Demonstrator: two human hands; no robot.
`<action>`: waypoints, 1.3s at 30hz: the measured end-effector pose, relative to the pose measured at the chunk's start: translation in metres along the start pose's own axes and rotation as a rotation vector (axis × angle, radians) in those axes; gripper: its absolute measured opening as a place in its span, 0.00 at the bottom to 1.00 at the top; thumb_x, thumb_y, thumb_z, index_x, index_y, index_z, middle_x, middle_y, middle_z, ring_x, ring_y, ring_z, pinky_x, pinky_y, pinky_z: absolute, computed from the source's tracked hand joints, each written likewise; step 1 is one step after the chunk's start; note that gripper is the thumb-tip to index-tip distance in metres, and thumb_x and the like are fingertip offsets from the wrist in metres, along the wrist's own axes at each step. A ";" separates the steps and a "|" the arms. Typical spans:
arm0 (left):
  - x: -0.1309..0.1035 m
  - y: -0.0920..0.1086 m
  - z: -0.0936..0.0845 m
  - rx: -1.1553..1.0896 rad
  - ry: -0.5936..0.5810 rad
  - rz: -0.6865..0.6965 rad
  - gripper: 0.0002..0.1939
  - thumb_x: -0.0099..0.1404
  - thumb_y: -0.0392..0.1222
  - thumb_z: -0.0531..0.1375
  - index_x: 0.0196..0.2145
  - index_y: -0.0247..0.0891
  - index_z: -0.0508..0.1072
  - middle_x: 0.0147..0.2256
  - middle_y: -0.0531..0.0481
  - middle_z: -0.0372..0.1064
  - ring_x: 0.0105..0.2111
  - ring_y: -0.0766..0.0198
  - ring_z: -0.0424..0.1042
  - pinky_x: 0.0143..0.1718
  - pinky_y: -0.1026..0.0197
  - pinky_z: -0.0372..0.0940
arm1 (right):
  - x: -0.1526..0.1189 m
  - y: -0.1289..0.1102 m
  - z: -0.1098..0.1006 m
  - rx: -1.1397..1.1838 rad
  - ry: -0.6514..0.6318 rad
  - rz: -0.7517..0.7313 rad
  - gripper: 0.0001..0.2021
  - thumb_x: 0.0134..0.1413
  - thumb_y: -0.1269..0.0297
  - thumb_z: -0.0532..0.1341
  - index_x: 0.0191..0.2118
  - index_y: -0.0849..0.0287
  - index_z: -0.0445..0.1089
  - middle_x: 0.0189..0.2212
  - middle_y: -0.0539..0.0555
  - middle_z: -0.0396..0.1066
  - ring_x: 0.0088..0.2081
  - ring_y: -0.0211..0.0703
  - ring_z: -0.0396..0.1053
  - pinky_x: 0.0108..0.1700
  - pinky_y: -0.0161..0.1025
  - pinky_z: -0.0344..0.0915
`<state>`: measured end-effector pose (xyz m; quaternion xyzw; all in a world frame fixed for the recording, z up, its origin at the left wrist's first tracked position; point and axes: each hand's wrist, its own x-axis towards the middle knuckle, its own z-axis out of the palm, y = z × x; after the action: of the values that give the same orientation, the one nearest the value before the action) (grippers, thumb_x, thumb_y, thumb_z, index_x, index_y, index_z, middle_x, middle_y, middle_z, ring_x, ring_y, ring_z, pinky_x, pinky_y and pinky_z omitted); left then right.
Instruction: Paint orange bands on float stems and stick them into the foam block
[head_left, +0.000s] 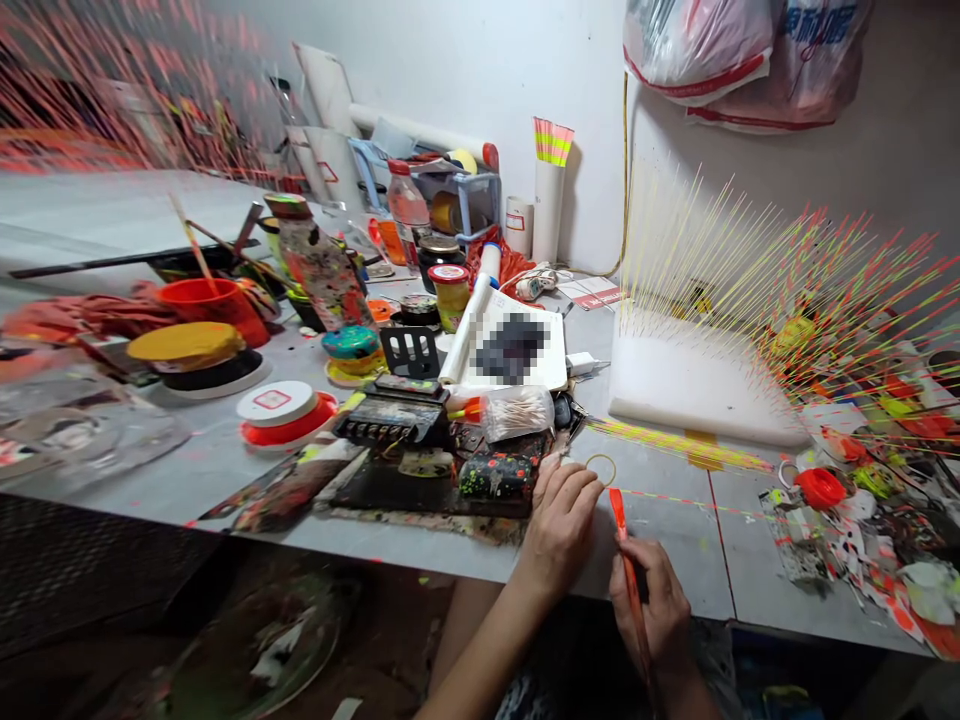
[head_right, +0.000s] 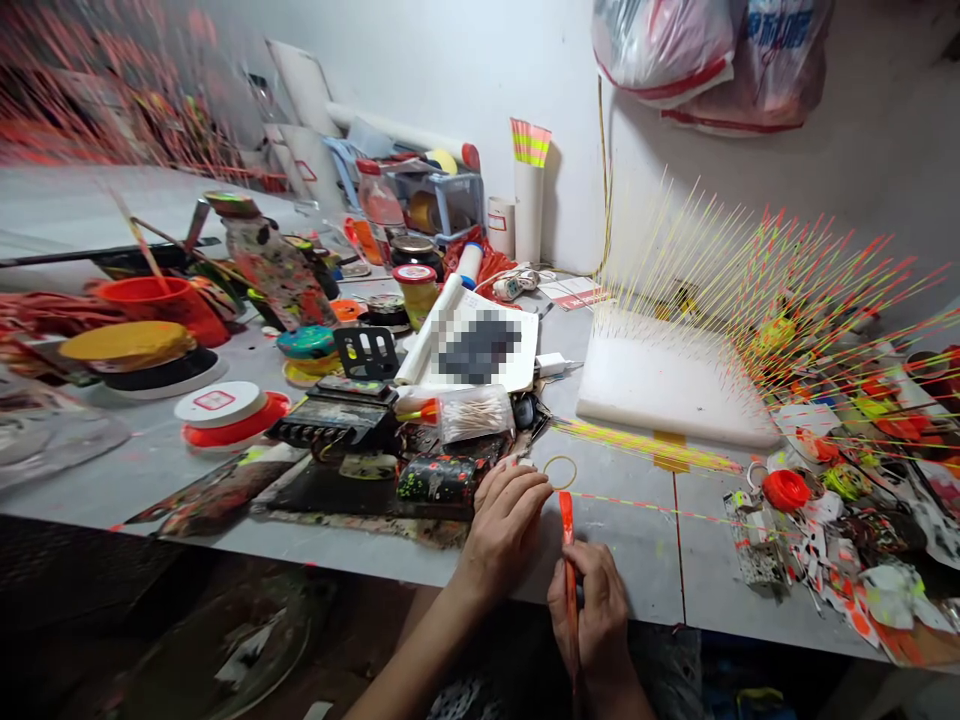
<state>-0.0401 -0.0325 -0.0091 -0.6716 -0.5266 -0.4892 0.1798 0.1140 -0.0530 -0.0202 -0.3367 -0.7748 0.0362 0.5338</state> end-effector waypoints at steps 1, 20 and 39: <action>0.000 0.000 0.000 -0.001 -0.005 -0.003 0.12 0.69 0.29 0.52 0.43 0.40 0.73 0.39 0.50 0.76 0.47 0.62 0.72 0.63 0.51 0.56 | 0.000 -0.001 -0.001 0.009 0.005 0.005 0.10 0.64 0.75 0.56 0.48 0.58 0.69 0.36 0.54 0.76 0.37 0.39 0.77 0.40 0.32 0.75; 0.032 0.021 0.008 -0.206 0.079 0.043 0.06 0.69 0.34 0.59 0.37 0.44 0.74 0.28 0.55 0.69 0.33 0.65 0.71 0.42 0.57 0.63 | -0.015 0.005 -0.056 0.230 0.143 -0.097 0.15 0.57 0.80 0.54 0.47 0.57 0.65 0.28 0.51 0.72 0.27 0.38 0.72 0.28 0.37 0.73; 0.121 0.102 0.265 -0.442 -0.232 0.153 0.06 0.70 0.37 0.58 0.37 0.41 0.75 0.35 0.49 0.74 0.39 0.62 0.72 0.42 0.59 0.65 | -0.014 0.087 -0.117 0.033 0.374 0.032 0.14 0.56 0.79 0.57 0.46 0.56 0.69 0.30 0.51 0.73 0.28 0.39 0.73 0.31 0.36 0.74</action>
<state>0.1700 0.1936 0.0002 -0.7841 -0.3715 -0.4972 0.0035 0.2589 -0.0289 -0.0177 -0.3410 -0.6561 -0.0057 0.6733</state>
